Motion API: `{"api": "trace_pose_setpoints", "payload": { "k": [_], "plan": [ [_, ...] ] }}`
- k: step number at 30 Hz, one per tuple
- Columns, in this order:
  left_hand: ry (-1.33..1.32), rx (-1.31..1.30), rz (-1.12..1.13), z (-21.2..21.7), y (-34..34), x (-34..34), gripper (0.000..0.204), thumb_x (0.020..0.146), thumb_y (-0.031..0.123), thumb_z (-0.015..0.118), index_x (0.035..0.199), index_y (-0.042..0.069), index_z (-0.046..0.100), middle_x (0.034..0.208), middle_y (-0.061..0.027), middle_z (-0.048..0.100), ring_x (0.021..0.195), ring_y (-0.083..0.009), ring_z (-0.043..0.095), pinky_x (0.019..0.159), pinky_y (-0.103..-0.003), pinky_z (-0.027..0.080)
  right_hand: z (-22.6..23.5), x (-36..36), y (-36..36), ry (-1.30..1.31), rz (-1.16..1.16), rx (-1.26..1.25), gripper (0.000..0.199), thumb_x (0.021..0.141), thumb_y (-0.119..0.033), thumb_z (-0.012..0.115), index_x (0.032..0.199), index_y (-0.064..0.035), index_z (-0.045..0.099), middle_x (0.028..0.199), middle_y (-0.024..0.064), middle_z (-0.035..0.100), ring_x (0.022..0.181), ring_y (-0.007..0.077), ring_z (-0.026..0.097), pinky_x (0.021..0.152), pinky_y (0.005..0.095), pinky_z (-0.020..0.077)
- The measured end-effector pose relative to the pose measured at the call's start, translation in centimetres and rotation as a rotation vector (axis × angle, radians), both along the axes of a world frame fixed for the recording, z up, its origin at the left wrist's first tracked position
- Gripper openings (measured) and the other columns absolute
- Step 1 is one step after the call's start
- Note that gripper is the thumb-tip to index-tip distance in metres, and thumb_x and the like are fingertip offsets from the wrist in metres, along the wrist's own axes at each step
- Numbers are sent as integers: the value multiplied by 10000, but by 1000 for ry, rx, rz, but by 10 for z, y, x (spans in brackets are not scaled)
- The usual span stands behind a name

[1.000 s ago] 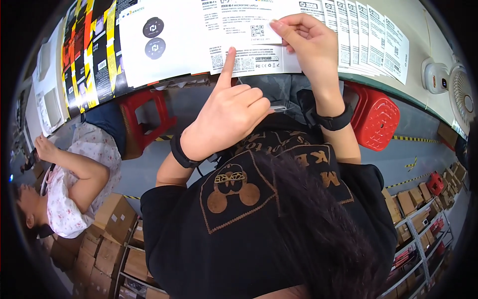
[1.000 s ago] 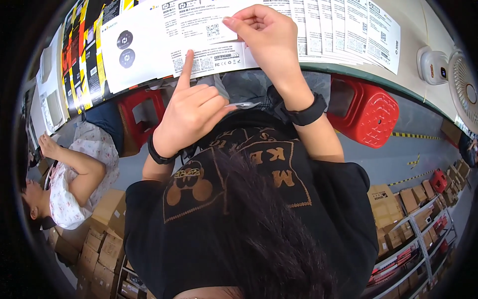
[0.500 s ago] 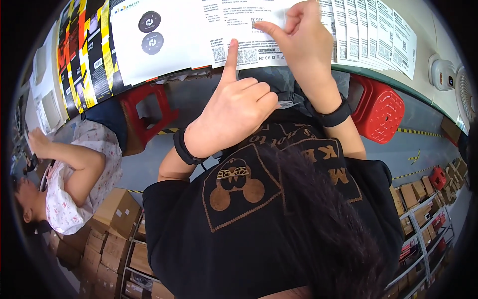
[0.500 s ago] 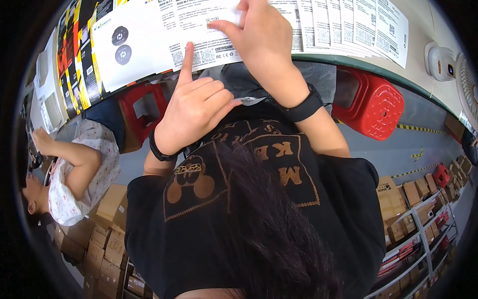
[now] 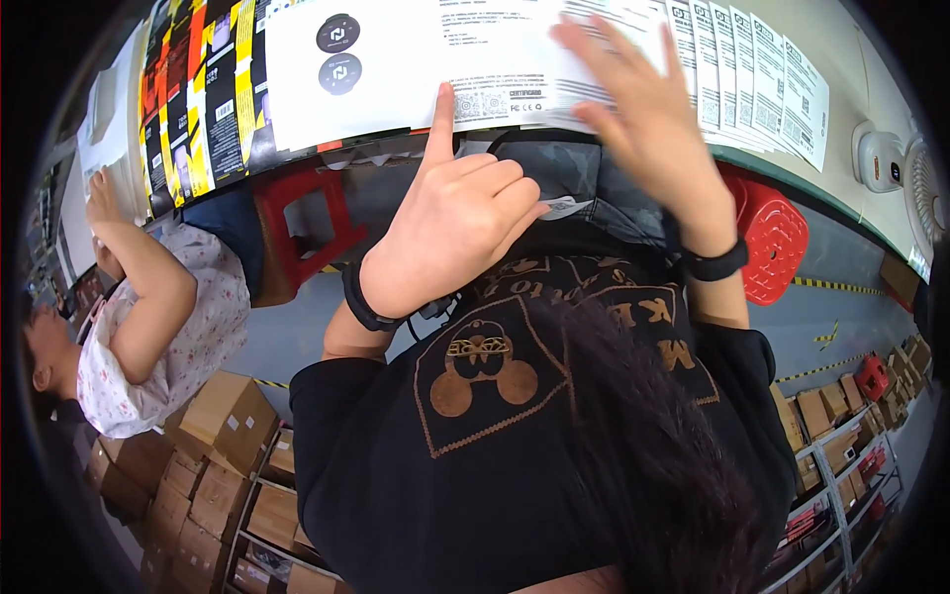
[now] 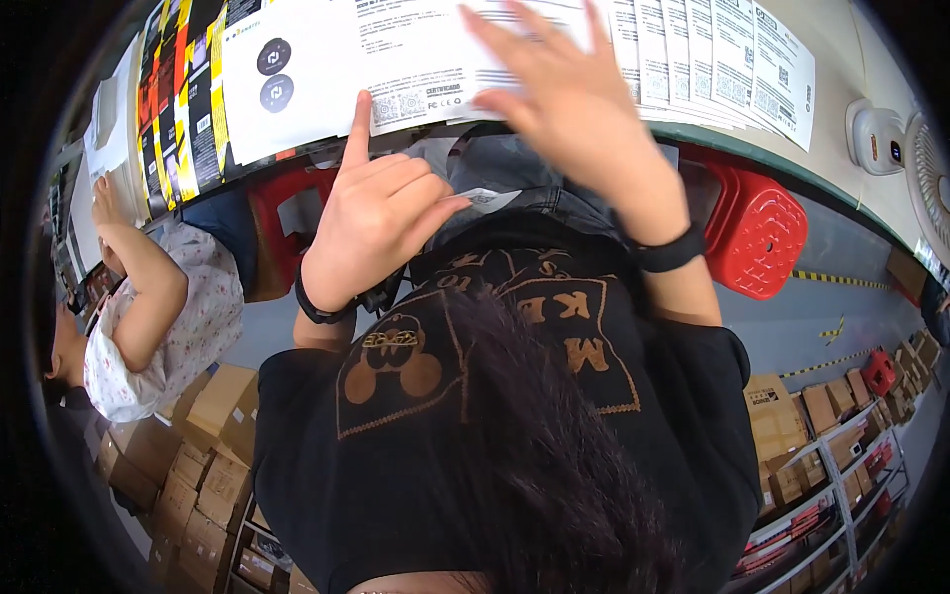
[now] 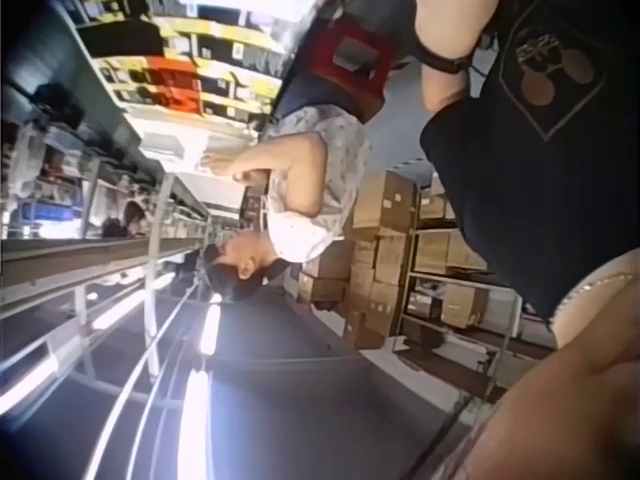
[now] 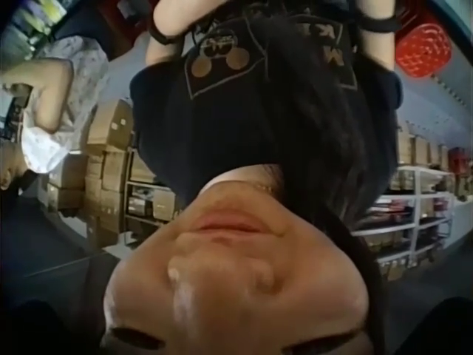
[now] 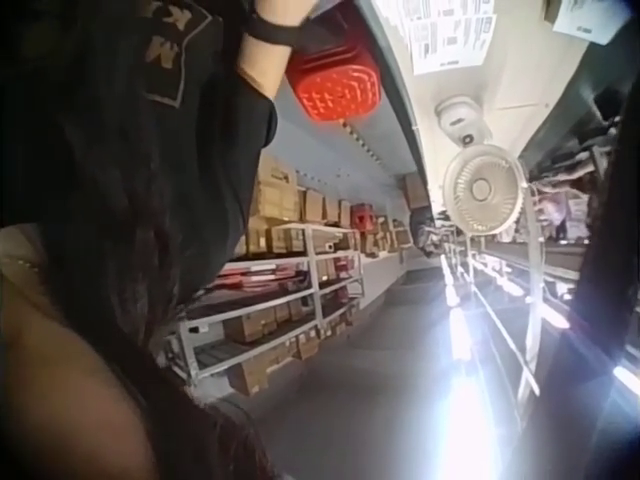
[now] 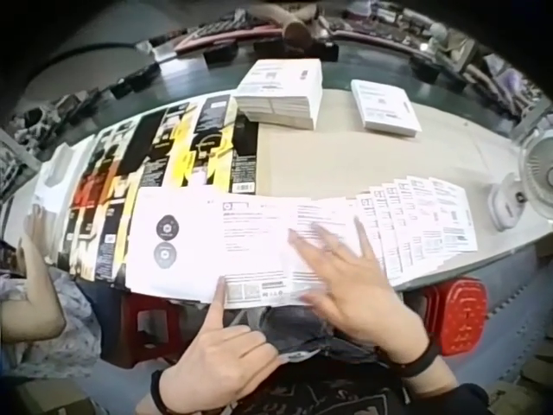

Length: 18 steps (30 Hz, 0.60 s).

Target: The person peels stickers from a roll and presses them onto paper sheets, then secures a stack of the sheets with a rubber band. They then place the stack aside and resume applying stickers to more sheets.

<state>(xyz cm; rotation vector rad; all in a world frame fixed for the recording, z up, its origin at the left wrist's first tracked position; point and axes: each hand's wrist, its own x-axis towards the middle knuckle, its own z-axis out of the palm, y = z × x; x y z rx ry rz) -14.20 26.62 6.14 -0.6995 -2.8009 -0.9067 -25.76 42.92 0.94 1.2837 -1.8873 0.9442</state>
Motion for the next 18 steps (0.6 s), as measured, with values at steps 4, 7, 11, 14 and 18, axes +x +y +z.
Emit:
{"api": "trace_pose_setpoints", "payload": {
  "k": [4, 7, 11, 14, 18],
  "plan": [
    [-17, 39, 10, 8, -4, -5, 140, 663, 92, 728, 669, 43, 596, 565, -23, 499, 556, -171, 540, 1064, -511, 213, 62, 5, 29, -120, -211, 629, 184, 829, -81, 627, 995, -4, 599, 884, 42, 629, 772, 70, 581, 681, 178, 451],
    [-11, 157, 122, 11, -7, -5, 125, 670, 98, 727, 707, 46, 620, 581, -16, 523, 575, -162, 551, 1036, -482, 265, 50, 26, 22, -792, 143, 151, 194, 843, -68, 603, 1022, 1, 575, 931, 54, 621, 839, 94, 583, 739, 207, 456],
    [8, 450, 345, 8, -6, -10, 139, 680, 117, 728, 771, 53, 645, 608, -12, 557, 584, -148, 554, 961, -440, 371, 54, 38, 22, -1374, 344, -154, 187, 844, -58, 598, 1012, 14, 563, 943, 64, 619, 876, 111, 587, 762, 222, 465],
    [-10, 584, 452, 9, 1, -14, 173, 678, 104, 731, 821, 41, 657, 635, -29, 589, 586, -151, 563, 925, -402, 410, 59, 39, 20, -1458, 313, -140, 176, 837, -50, 606, 992, 23, 565, 930, 68, 620, 877, 112, 589, 759, 222, 468],
    [232, 478, 558, 16, 11, -27, 194, 676, 107, 738, 837, 34, 659, 644, -53, 604, 560, -154, 563, 957, -411, 391, 61, 43, 14, -1371, 198, -73, 162, 824, -35, 618, 966, 32, 574, 899, 71, 620, 862, 108, 587, 753, 217, 466]
  ]
}}
